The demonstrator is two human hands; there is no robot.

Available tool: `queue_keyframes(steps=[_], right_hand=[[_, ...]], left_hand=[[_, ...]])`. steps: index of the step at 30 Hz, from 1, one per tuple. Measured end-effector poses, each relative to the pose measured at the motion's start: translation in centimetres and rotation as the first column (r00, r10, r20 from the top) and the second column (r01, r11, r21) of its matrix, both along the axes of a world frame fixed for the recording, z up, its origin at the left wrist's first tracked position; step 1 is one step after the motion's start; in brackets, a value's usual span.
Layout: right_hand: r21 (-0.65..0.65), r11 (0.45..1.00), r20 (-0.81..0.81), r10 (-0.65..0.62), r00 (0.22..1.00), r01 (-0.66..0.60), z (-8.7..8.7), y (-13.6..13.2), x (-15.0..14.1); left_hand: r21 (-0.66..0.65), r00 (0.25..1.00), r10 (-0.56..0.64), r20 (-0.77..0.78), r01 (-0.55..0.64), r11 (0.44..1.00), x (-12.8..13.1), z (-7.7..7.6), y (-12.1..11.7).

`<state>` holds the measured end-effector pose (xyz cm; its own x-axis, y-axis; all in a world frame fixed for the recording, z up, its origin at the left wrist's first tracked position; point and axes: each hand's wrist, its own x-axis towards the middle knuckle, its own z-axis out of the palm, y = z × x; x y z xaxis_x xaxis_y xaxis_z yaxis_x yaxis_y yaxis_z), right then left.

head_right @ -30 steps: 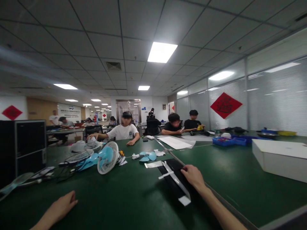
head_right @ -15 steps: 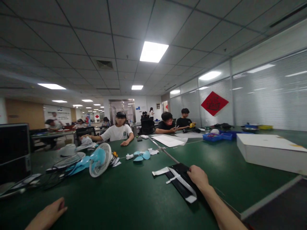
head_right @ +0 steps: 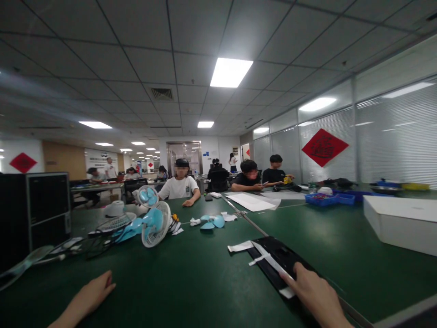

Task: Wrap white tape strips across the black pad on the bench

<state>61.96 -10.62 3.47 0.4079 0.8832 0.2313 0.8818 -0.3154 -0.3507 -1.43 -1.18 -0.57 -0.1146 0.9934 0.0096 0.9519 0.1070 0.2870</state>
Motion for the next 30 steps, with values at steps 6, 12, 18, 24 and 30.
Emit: queue_keyframes(steps=[6, 12, 18, 24, 30], right_hand=[[0.014, 0.998, -0.154, 0.058, 0.986, -0.057, -0.3, 0.5, 0.4], [0.152, 0.980, -0.363, 0.176, 0.915, -0.128, -0.1, 1.3, 1.4], [0.287, 0.937, -0.421, 0.309, 0.853, -0.198, 2.1, 1.8, -0.4], [0.484, 0.835, -0.157, 0.379, 0.912, -0.264, 6.0, 1.9, -4.9], [0.476, 0.718, 0.275, 0.427, 0.862, -0.508, 4.4, 3.4, -8.7]], left_hand=[[-0.018, 1.000, -0.015, 0.021, 0.015, 1.000, 0.3, 0.5, -0.5], [-0.011, 1.000, 0.007, 0.025, -0.007, 1.000, 0.3, 0.5, -0.5], [-0.003, 1.000, 0.012, -0.001, -0.012, 1.000, 0.1, 0.1, -0.1], [0.010, 1.000, -0.006, -0.002, 0.006, 1.000, -0.1, -0.2, 0.1], [0.016, 1.000, -0.013, 0.000, 0.013, 1.000, 0.1, 0.1, -0.1]])
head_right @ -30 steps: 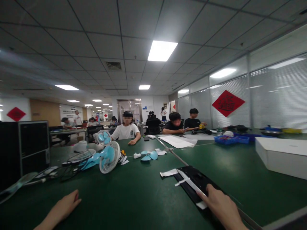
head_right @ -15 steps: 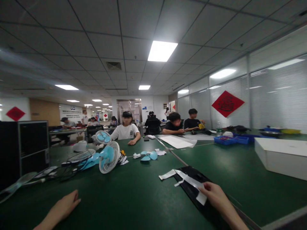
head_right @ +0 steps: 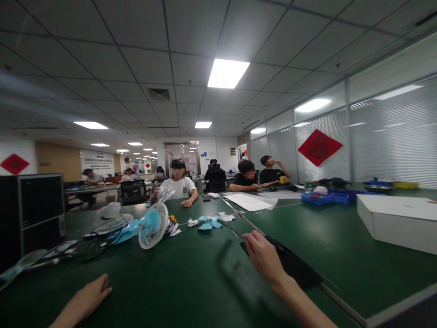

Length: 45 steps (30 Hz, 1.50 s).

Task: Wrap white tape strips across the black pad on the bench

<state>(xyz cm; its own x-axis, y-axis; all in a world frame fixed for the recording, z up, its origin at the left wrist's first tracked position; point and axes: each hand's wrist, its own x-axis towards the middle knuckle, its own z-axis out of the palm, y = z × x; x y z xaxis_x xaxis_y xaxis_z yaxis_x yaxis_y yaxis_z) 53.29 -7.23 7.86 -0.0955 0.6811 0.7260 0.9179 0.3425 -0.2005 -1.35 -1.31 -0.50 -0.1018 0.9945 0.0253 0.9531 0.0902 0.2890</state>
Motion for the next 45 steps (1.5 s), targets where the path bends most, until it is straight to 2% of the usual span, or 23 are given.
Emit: queue_keyframes(steps=[3, 6, 9, 12, 15, 17, 19, 21, 24, 28, 31, 34, 37, 39, 42, 45], right_hand=[[-0.109, 0.994, 0.172, 0.047, 0.984, -0.028, -2.2, 0.3, -0.5], [-0.247, 0.969, 0.240, 0.087, 0.967, -0.026, -3.7, 0.1, -0.4], [-0.366, 0.931, 0.224, 0.100, 0.969, -0.011, -4.1, -0.5, -0.2], [-0.436, 0.899, 0.139, 0.095, 0.986, -0.025, -3.7, -0.7, 0.5], [-0.408, 0.913, 0.053, 0.021, 0.998, 0.002, -2.8, -0.1, 2.6], [-0.337, 0.933, 0.041, -0.122, 0.992, 0.128, -2.4, 0.9, 5.0], [-0.272, 0.912, 0.066, -0.302, 0.951, 0.308, -2.4, 2.2, 7.9], [-0.311, 0.868, 0.082, -0.382, 0.921, 0.388, -2.9, 3.5, 10.6], [-0.405, 0.822, 0.037, -0.423, 0.906, 0.400, -3.9, 5.0, 12.8], [-0.417, 0.819, 0.001, -0.432, 0.902, 0.393, -4.7, 5.9, 13.2], [-0.414, 0.818, -0.015, -0.446, 0.895, 0.400, -4.5, 5.9, 13.6], [-0.351, 0.836, -0.046, -0.466, 0.884, 0.422, -3.2, 5.6, 13.8], [-0.220, 0.882, -0.060, -0.439, 0.897, 0.417, -1.2, 5.1, 12.4], [-0.153, 0.923, -0.040, -0.362, 0.932, 0.352, 0.3, 4.7, 10.0], [-0.128, 0.981, -0.005, -0.147, 0.989, 0.145, 1.9, 4.3, 4.8], [-0.201, 0.974, 0.042, 0.114, 0.993, -0.103, 2.1, 4.3, -1.4]], left_hand=[[-0.006, 1.000, -0.004, 0.010, 0.004, 1.000, -0.1, 0.0, 0.0], [-0.011, 1.000, -0.001, 0.021, 0.001, 1.000, -0.2, 0.0, 0.0], [-0.022, 1.000, 0.001, 0.019, -0.001, 1.000, -0.2, 0.0, 0.0], [-0.019, 1.000, 0.009, 0.006, -0.009, 1.000, 0.0, 0.1, -0.1], [-0.007, 1.000, 0.007, -0.013, -0.007, 1.000, 0.3, 0.2, -0.2], [0.003, 1.000, 0.007, -0.022, -0.006, 1.000, 0.5, 0.3, -0.3], [0.010, 1.000, 0.010, -0.019, -0.010, 1.000, 0.7, 0.4, -0.5], [0.001, 1.000, 0.013, -0.007, -0.013, 1.000, 0.8, 0.5, -0.6], [-0.016, 1.000, 0.015, -0.005, -0.015, 1.000, 0.9, 0.7, -0.7], [-0.004, 1.000, 0.016, -0.012, -0.016, 1.000, 0.9, 0.8, -0.7], [-0.019, 1.000, 0.021, 0.000, -0.020, 1.000, 0.8, 0.7, -0.7], [-0.003, 1.000, 0.012, 0.019, -0.012, 1.000, 0.9, 0.7, -0.7], [0.013, 0.999, 0.021, 0.028, -0.021, 1.000, 1.1, 0.9, -0.7], [0.014, 0.999, 0.032, 0.025, -0.032, 0.999, 1.1, 0.9, -0.8], [-0.006, 0.999, 0.022, 0.038, -0.022, 1.000, 0.8, 0.8, -0.7], [0.004, 1.000, -0.015, 0.026, 0.014, 1.000, 0.7, 0.9, -0.8]])
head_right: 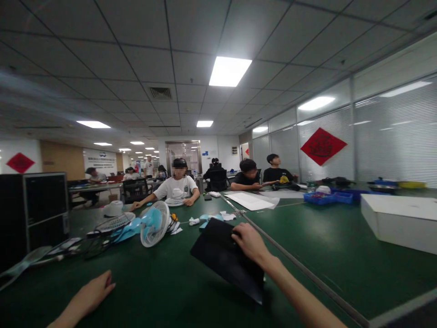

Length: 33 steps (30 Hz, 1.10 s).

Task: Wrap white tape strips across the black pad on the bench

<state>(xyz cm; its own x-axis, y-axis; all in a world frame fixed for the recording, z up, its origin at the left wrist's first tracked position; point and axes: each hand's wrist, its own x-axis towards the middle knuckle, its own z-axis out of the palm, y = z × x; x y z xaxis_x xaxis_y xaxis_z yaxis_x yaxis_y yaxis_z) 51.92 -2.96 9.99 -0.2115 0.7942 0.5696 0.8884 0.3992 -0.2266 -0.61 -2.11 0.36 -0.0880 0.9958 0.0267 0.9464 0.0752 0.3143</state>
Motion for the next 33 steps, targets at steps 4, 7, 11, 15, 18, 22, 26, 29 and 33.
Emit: queue_keyframes(steps=[4, 7, 11, 15, 18, 22, 26, 29, 33], right_hand=[[-0.132, 0.952, 0.099, 0.288, 0.952, -0.275, -1.7, 0.6, -7.6], [-0.217, 0.894, 0.151, 0.427, 0.891, -0.392, -3.3, 1.2, -12.1], [-0.272, 0.868, 0.192, 0.473, 0.860, -0.416, -4.6, 2.3, -15.8], [-0.290, 0.861, 0.205, 0.482, 0.852, -0.417, -5.0, 2.8, -17.2], [-0.290, 0.864, 0.203, 0.475, 0.856, -0.411, -5.2, 2.8, -17.2], [-0.279, 0.880, 0.186, 0.443, 0.877, -0.385, -5.7, 2.6, -17.2], [-0.271, 0.884, 0.150, 0.429, 0.891, -0.381, -5.9, 2.3, -17.3], [-0.240, 0.893, 0.070, 0.406, 0.911, -0.380, -5.4, 1.7, -16.7], [-0.178, 0.929, 0.042, 0.338, 0.940, -0.325, -4.1, 0.4, -13.4]], left_hand=[[-0.004, 1.000, 0.010, -0.021, -0.010, 1.000, 0.5, 0.4, -0.4], [-0.032, 1.000, 0.012, -0.017, -0.013, 0.999, 0.9, 0.8, -0.6], [-0.016, 1.000, 0.021, -0.022, -0.022, 1.000, 1.4, 1.0, -0.5], [0.056, 1.000, -0.005, -0.005, 0.005, 0.998, 2.5, 1.2, -0.8], [0.143, 0.995, -0.101, 0.021, 0.097, 0.985, 3.8, 1.3, -1.2], [0.202, 0.965, -0.234, 0.123, 0.206, 0.957, 6.1, 1.5, -1.8], [0.189, 0.937, -0.286, 0.198, 0.250, 0.950, 8.7, 1.6, -2.2], [0.158, 0.931, -0.302, 0.204, 0.273, 0.949, 10.1, 1.6, -2.4], [0.128, 0.924, -0.333, 0.190, 0.313, 0.941, 11.1, 2.1, -2.8]])
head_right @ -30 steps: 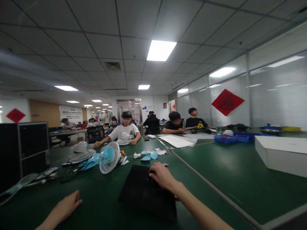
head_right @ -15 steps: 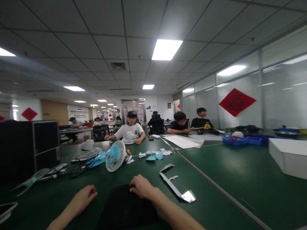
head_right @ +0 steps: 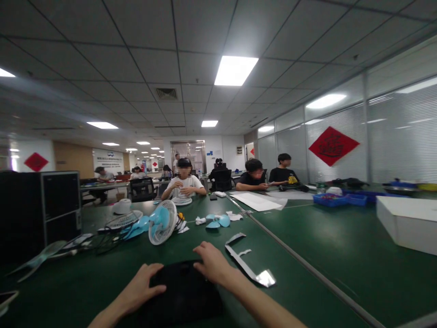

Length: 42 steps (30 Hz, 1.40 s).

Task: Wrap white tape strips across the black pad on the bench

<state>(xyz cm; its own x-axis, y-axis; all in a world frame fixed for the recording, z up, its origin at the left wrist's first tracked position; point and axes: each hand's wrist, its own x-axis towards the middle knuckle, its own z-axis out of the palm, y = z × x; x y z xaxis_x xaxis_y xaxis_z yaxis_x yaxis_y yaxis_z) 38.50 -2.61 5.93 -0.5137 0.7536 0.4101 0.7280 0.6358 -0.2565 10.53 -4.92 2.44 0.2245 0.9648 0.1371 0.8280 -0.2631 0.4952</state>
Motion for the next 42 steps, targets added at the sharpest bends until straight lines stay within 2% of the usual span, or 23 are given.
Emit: queue_keyframes(steps=[3, 6, 9, 11, 16, 22, 26, 30, 33, 36, 38, 40, 42], right_hand=[[0.059, 0.992, -0.037, -0.107, 0.994, 0.109, 0.2, -1.3, 4.1], [0.108, 0.962, -0.043, -0.246, 0.968, 0.250, -0.6, -2.7, 8.6], [0.088, 0.930, -0.015, -0.356, 0.934, 0.356, -1.8, -4.2, 12.1], [0.050, 0.913, 0.004, -0.406, 0.914, 0.405, -2.5, -5.0, 13.3], [0.007, 0.887, 0.083, -0.461, 0.883, 0.462, -2.7, -5.5, 13.5], [-0.011, 0.896, 0.159, -0.437, 0.885, 0.444, -2.5, -5.3, 13.5], [0.005, 0.874, 0.117, -0.483, 0.868, 0.486, -2.3, -5.1, 14.6], [0.045, 0.823, 0.011, -0.567, 0.824, 0.566, -1.6, -4.9, 15.9], [0.107, 0.816, -0.145, -0.553, 0.820, 0.569, -1.0, -4.9, 16.4], [0.128, 0.841, -0.358, -0.455, 0.816, 0.525, -0.3, -5.1, 16.0], [0.090, 0.865, -0.485, -0.394, 0.781, 0.493, 0.5, -5.4, 15.4], [0.017, 0.895, -0.579, -0.354, 0.735, 0.445, 1.5, -5.8, 14.5], [-0.081, 0.935, -0.640, -0.314, 0.702, 0.344, 2.5, -6.3, 13.3]], left_hand=[[-0.012, 1.000, 0.007, 0.000, -0.007, 1.000, 0.3, 0.6, -0.3], [0.001, 1.000, -0.005, 0.015, 0.005, 1.000, 0.3, 0.9, -0.4], [0.011, 1.000, -0.001, 0.025, 0.000, 1.000, 0.1, 0.6, -0.2], [0.026, 1.000, -0.007, 0.022, 0.006, 1.000, 0.0, 0.3, 0.0], [0.042, 1.000, -0.009, -0.004, 0.010, 0.999, 0.0, 0.1, 0.4], [0.013, 1.000, 0.004, -0.027, -0.003, 1.000, 0.3, 0.7, -0.1], [0.020, 0.999, -0.008, -0.039, 0.008, 1.000, 0.2, 0.3, 0.3], [0.019, 0.999, -0.010, -0.049, 0.011, 1.000, -0.1, -0.1, 0.8], [0.019, 0.999, -0.011, -0.043, 0.012, 1.000, -0.3, -0.2, 0.9], [0.015, 0.999, -0.018, -0.036, 0.018, 1.000, -0.2, -0.2, 0.7], [0.045, 1.000, -0.010, -0.017, 0.011, 0.999, -0.2, 0.0, 0.7], [0.132, 0.999, 0.010, 0.033, -0.014, 0.991, -0.3, 0.4, 0.8], [0.262, 0.993, 0.037, 0.116, -0.066, 0.963, -0.4, 1.1, 0.8]])
